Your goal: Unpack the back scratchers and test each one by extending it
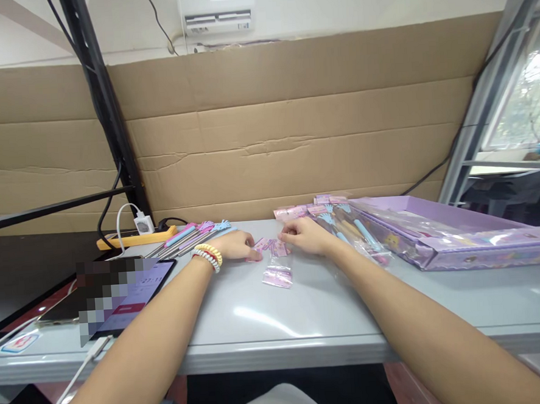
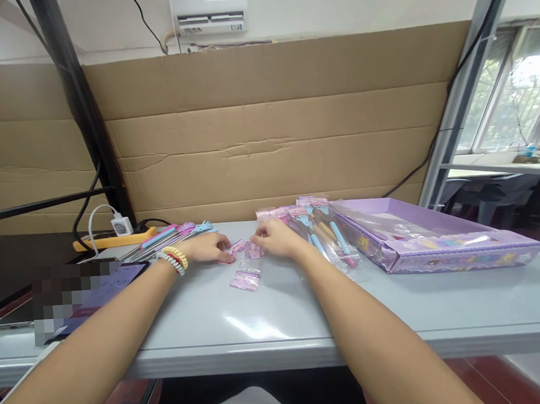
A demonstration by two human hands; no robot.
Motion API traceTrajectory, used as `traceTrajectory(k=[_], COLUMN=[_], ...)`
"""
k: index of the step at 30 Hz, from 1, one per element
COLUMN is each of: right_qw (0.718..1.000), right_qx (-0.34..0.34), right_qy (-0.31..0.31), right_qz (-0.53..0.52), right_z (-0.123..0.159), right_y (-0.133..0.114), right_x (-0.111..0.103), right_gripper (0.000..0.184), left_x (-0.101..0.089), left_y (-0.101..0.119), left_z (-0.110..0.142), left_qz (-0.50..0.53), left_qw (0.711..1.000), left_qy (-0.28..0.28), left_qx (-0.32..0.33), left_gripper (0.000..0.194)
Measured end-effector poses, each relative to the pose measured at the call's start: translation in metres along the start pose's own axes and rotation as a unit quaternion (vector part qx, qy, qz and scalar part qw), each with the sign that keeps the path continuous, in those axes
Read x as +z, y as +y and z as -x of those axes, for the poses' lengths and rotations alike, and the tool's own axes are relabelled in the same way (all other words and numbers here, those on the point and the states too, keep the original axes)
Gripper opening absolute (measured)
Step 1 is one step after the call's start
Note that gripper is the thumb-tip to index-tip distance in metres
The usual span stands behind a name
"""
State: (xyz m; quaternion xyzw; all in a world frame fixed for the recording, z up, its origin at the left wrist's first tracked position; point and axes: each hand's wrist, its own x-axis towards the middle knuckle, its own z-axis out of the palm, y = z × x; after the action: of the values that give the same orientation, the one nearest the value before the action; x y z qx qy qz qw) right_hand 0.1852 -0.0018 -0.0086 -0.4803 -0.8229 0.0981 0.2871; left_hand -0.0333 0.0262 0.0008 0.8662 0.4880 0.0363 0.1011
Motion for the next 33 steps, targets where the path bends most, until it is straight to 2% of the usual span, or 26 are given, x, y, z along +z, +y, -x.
traceTrajectory(k=[3,9,12,15,19,22,25,28,33], right_qw=[1.000,1.000,1.000,0.999,0.989,0.977,0.968,0.969,0.969], right_qx=[0.000,0.009,0.014,0.031,0.074,0.117,0.155,0.174,0.188], right_qy=[-0.009,-0.015,-0.025,0.001,0.053,0.018,-0.023,-0.043,-0.040], right_qz=[-0.001,0.001,0.003,0.033,0.117,0.179,0.194,0.170,0.157], right_z=[0.001,0.002,0.002,0.000,-0.003,-0.005,-0.005,-0.003,-0.002], right_y=[-0.001,-0.002,-0.002,0.000,0.008,0.012,0.011,0.006,0.003], right_x=[-0.001,-0.002,-0.002,-0.002,0.001,0.004,0.006,0.005,0.003], right_gripper=[0.028,0.024,0.023,0.021,0.039,0.057,0.070,0.072,0.070], left_x=[0.000,0.002,0.003,0.004,0.009,0.012,0.013,0.013,0.014], left_y=[0.001,-0.001,-0.002,-0.002,-0.003,-0.003,-0.002,0.002,0.012], left_z=[0.001,-0.001,-0.001,-0.002,-0.006,-0.008,-0.009,-0.007,-0.005], left_qz=[-0.001,0.016,0.015,0.012,0.012,0.014,0.026,0.038,0.016], left_qw=[1.000,0.999,0.999,1.000,0.999,0.999,0.998,0.996,0.989], left_qy=[-0.007,-0.030,-0.026,-0.017,-0.002,0.006,0.007,0.019,0.093], left_qx=[-0.013,-0.017,-0.014,-0.002,0.031,0.046,0.052,0.072,0.110], left_gripper=[0.057,0.047,0.050,0.057,0.060,0.056,0.046,0.042,0.052])
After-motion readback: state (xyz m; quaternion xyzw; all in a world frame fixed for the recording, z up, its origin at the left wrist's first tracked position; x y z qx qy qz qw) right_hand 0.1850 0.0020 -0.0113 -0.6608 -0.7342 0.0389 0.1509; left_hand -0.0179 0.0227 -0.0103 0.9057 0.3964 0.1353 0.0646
